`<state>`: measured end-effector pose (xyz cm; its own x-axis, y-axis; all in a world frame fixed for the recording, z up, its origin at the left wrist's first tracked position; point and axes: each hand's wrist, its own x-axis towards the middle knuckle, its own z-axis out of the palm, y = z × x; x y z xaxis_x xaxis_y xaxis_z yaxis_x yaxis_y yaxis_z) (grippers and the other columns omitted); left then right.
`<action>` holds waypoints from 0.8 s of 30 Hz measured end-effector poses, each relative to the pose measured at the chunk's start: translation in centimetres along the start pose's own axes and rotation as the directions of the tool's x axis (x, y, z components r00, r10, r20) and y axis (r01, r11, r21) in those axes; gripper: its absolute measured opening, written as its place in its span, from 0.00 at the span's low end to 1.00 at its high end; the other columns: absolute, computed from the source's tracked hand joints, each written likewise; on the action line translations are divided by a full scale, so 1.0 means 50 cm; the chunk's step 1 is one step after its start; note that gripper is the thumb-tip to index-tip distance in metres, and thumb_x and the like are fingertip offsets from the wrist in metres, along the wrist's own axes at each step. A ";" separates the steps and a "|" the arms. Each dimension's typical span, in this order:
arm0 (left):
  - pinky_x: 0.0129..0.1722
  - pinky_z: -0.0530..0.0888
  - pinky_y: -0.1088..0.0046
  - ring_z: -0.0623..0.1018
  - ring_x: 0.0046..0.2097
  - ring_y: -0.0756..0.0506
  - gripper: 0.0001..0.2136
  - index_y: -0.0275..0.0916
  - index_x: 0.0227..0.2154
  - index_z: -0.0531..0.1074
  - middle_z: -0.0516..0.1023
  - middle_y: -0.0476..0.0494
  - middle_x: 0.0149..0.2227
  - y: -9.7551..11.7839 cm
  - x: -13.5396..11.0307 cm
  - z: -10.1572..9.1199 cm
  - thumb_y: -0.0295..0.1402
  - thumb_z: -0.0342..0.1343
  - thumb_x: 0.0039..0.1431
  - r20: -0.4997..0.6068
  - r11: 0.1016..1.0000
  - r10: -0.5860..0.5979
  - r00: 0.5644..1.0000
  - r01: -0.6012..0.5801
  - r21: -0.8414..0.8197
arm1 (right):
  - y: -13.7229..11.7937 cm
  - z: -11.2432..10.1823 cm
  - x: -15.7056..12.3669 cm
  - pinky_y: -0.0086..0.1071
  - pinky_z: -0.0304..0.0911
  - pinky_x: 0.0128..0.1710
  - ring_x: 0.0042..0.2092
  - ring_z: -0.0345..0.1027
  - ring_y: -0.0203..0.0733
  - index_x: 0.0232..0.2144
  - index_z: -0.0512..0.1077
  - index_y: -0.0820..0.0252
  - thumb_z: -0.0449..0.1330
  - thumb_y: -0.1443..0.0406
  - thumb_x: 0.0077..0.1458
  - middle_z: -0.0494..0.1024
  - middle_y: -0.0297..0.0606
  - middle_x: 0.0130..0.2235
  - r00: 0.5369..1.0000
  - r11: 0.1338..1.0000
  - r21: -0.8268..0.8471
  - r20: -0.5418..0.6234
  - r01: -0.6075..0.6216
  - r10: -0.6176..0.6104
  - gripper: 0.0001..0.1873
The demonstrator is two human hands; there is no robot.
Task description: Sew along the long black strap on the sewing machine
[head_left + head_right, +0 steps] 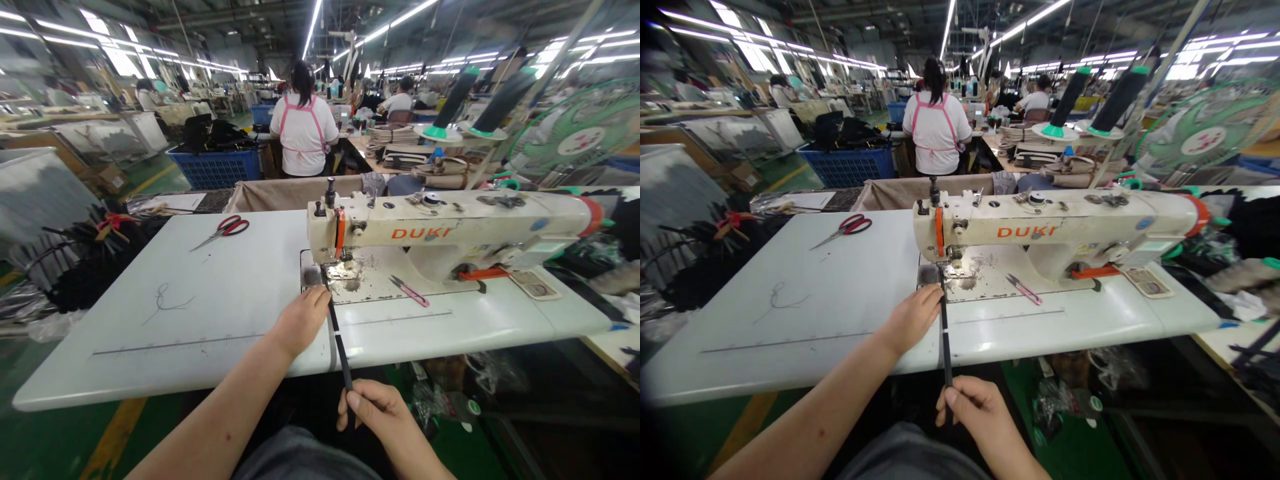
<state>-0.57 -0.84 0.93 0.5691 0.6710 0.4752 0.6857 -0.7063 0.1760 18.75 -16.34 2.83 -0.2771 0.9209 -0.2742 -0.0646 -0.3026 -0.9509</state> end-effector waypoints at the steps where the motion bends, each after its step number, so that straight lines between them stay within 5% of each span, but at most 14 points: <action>1: 0.60 0.77 0.60 0.80 0.55 0.40 0.09 0.38 0.50 0.70 0.77 0.36 0.54 0.000 0.000 -0.001 0.27 0.50 0.72 -0.001 1.000 0.001 1.000 -0.001 0.000 | 0.000 0.000 -0.002 0.31 0.61 0.34 0.30 0.69 0.39 0.28 0.82 0.61 0.65 0.45 0.61 0.82 0.38 0.27 1.000 1.000 0.002 0.006 0.002 -0.002 0.25; 24: 0.62 0.77 0.56 0.79 0.58 0.39 0.11 0.38 0.53 0.70 0.77 0.34 0.55 -0.001 0.002 0.007 0.26 0.49 0.71 -0.007 0.999 0.016 1.000 -0.016 0.031 | 0.011 -0.004 0.006 0.32 0.58 0.31 0.28 0.67 0.38 0.25 0.81 0.61 0.65 0.43 0.60 0.80 0.38 0.24 1.000 1.000 0.022 -0.013 -0.014 0.015 0.28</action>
<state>-0.38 -0.69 0.64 0.5770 0.6577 0.4842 0.6902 -0.7096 0.1414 18.81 -16.18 2.17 -0.2660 0.9194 -0.2898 -0.0817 -0.3211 -0.9435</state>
